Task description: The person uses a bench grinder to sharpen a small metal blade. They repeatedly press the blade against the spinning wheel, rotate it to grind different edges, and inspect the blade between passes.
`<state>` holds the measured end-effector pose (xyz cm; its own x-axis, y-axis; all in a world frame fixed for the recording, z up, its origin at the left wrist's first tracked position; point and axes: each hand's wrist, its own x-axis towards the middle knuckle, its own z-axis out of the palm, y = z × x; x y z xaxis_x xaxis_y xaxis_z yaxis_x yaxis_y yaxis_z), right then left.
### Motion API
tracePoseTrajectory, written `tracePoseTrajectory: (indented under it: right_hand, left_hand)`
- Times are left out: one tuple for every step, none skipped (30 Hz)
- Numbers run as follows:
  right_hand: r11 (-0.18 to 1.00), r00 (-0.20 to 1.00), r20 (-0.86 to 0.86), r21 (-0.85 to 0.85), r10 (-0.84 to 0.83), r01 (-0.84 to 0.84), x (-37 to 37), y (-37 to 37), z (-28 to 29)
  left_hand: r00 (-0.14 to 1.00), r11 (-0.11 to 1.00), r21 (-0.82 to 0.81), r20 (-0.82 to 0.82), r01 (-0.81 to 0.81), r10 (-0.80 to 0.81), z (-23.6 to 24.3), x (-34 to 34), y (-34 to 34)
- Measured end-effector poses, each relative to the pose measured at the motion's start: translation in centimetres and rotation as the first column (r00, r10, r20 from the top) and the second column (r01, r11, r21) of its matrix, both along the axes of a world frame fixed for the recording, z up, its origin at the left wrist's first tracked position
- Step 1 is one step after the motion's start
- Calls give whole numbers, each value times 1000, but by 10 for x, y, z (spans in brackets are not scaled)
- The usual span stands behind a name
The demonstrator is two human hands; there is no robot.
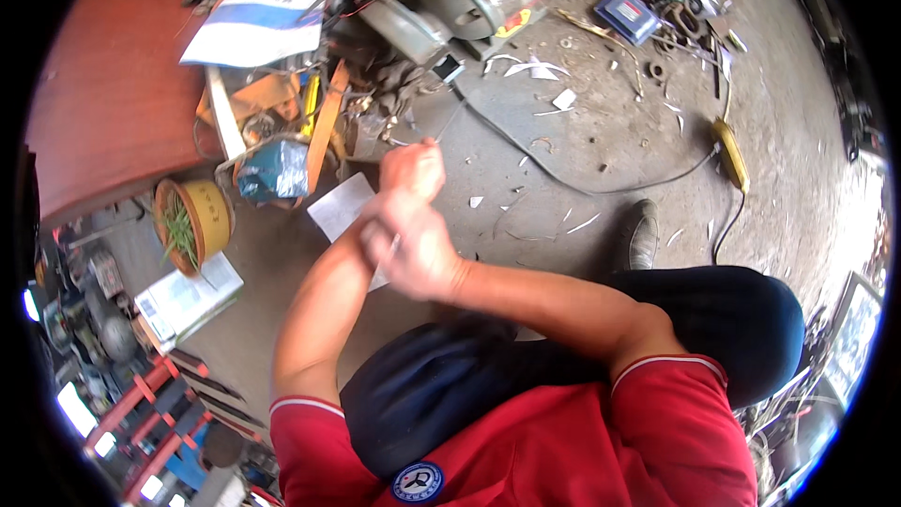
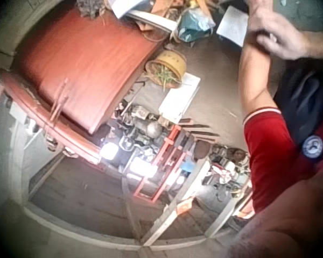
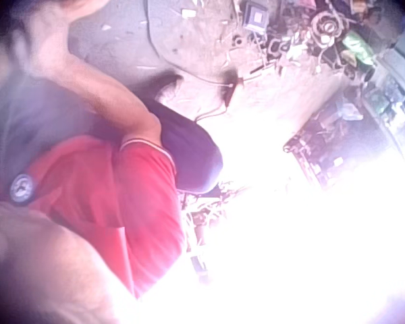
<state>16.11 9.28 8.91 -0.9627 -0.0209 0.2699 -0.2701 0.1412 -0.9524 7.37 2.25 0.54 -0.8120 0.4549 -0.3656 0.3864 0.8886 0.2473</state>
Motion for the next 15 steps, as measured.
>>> tracePoseTrajectory:
  right_hand:
    - [969,910,410,-199,-56,149,0,1,-39]
    - [883,664,748,-319,10,346,-8,2,-65]
    - [857,499,866,-239,-25,457,-23,12,-74]
    - [824,315,948,-143,-45,549,-38,24,-81]
    - [816,409,898,-109,-164,567,-43,34,-109]
    - [806,492,826,-81,-276,587,-48,39,-137]
    - [798,482,833,-86,-271,597,-61,43,-145]
    - [786,541,830,-242,-137,569,-70,43,-137]
    - [753,597,802,-390,-4,529,-78,44,-121]
    - [699,650,750,-530,123,480,-85,43,-107]
    - [772,674,738,-453,42,447,-87,42,-103]
    - [758,714,700,-482,31,439,-88,42,-101]
    - [761,753,657,-469,-38,447,-89,39,-106]
    - [766,790,606,-461,-96,447,-92,34,-103]
    - [816,766,635,-391,-96,426,-92,34,-100]
  left_hand:
    - [1000,1000,29,1,-3,3,0,-2,-22]
    - [1000,998,57,6,-14,14,-4,-1,-37]
    - [994,996,18,53,-92,91,1,1,-34]
    - [991,990,56,48,-131,128,-5,4,-34]
    - [986,979,119,28,-167,165,-9,7,-27]
    - [979,963,176,6,-204,206,-10,8,-23]
    - [967,937,239,62,-256,248,-12,8,-21]
    - [949,903,293,120,-314,291,-15,9,-21]
    - [926,862,341,182,-376,332,-17,12,-22]
    - [927,834,404,156,-376,342,-20,13,-25]
    - [923,819,425,179,-385,341,-15,11,-20]
    - [918,803,445,203,-396,340,-10,9,-15]
    - [918,799,453,186,-397,350,-8,8,-12]
    - [935,807,479,107,-346,338,-8,10,-13]
    - [946,814,501,27,-294,325,-10,12,-16]
